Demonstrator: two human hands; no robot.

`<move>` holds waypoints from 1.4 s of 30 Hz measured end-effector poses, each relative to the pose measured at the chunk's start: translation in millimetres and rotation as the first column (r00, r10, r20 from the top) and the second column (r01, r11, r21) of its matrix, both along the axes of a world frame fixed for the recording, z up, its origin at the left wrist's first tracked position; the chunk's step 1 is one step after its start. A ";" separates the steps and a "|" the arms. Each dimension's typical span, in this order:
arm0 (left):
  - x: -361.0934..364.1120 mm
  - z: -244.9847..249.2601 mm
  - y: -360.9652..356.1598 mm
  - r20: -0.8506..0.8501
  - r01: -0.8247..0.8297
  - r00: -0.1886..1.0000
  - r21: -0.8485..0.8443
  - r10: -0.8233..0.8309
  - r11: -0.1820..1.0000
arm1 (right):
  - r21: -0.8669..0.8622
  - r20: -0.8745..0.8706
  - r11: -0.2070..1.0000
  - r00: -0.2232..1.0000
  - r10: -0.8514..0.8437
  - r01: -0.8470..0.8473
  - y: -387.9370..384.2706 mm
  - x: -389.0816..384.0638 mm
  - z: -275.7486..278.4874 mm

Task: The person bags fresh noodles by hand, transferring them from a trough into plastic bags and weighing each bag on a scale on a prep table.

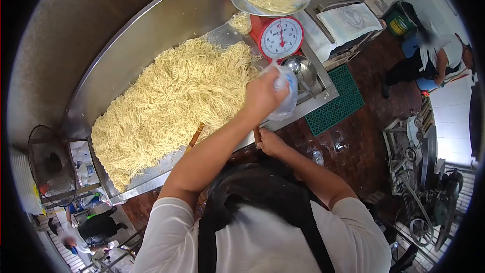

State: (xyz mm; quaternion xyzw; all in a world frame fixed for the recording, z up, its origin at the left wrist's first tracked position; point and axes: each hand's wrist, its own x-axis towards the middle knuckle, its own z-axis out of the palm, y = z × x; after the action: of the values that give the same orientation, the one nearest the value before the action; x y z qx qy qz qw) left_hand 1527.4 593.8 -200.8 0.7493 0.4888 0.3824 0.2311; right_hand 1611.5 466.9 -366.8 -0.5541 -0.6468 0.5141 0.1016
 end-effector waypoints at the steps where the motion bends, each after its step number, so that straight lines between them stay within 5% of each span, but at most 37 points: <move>1: 9.7 -2.8 0.2 0.009 0.008 1.000 -0.002 -0.008 1.000 | 0.016 0.014 1.000 1.000 0.014 -0.014 2.2 3.0 -1.9; 6: 22.5 -6.4 1.9 0.084 -0.012 0.996 0.018 0.011 1.000 | 0.015 0.011 1.000 1.000 0.008 -0.008 6.0 15.3 -2.7; 9: 7.6 5.5 -9.3 0.067 0.085 0.995 -0.210 -0.072 0.974 | -0.029 0.037 0.999 0.999 0.038 -0.037 9.2 15.7 9.9; 12: -35.0 15.8 -42.0 0.212 0.108 0.976 -0.255 -0.054 0.961 | -0.034 0.039 0.999 0.999 0.005 -0.004 10.5 18.5 3.3; 14: -93.5 -13.5 -59.7 0.078 -0.121 0.986 -0.269 0.147 0.955 | -0.058 0.004 0.993 0.995 -0.103 0.103 13.8 16.6 -9.9; 16: -175.1 -65.7 -84.8 -0.362 -0.418 0.874 -0.220 0.324 0.882 | -0.099 -0.089 0.978 0.977 -0.195 0.186 16.3 15.8 -41.6; 18: -238.2 -118.1 -126.6 -0.774 -0.606 0.619 -0.362 0.134 0.708 | -0.147 -0.166 0.961 0.951 -0.259 0.236 19.0 7.7 -34.0; 24: -279.0 -136.4 -161.8 -0.534 -0.509 0.835 -0.655 0.134 0.559 | -0.390 -0.240 0.915 0.948 -0.210 0.104 25.2 4.0 5.9; 28: -327.7 -63.3 -182.7 -0.464 -0.375 0.886 -0.740 -0.019 0.559 | -0.428 -0.062 0.899 0.989 -0.131 0.092 16.9 21.2 76.5; 30: -368.4 -21.4 -199.0 -0.512 -0.417 0.856 -0.765 -0.070 0.491 | 0.020 0.354 0.991 0.928 0.119 -0.134 2.7 40.5 70.7; 34: -448.7 70.7 -225.5 -0.578 -0.493 0.815 -0.739 -0.054 0.459 | -0.050 0.565 0.995 0.819 0.097 -0.084 -18.4 15.6 186.7; 38: -514.3 136.6 -250.1 -0.843 -0.706 0.535 -0.479 -0.049 0.522 | 0.106 0.734 0.991 0.679 -0.021 -0.084 -45.6 -16.4 265.0; 40: -553.1 151.5 -272.7 -0.906 -0.731 0.420 -0.370 -0.048 0.573 | 0.359 0.732 0.910 0.667 -0.138 -0.206 -65.7 -25.8 291.0; 42: -586.8 167.0 -292.9 -0.924 -0.767 0.383 -0.322 -0.006 0.555 | 0.317 0.785 0.936 0.597 -0.169 -0.153 -84.7 -65.2 344.5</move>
State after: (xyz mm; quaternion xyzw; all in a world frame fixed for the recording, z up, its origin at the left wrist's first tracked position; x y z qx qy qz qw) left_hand 940.6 301.0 -33.8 0.5188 0.8166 -0.2200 0.1250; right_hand 1546.3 382.2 -22.3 -0.7007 -0.7013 0.0848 -0.1000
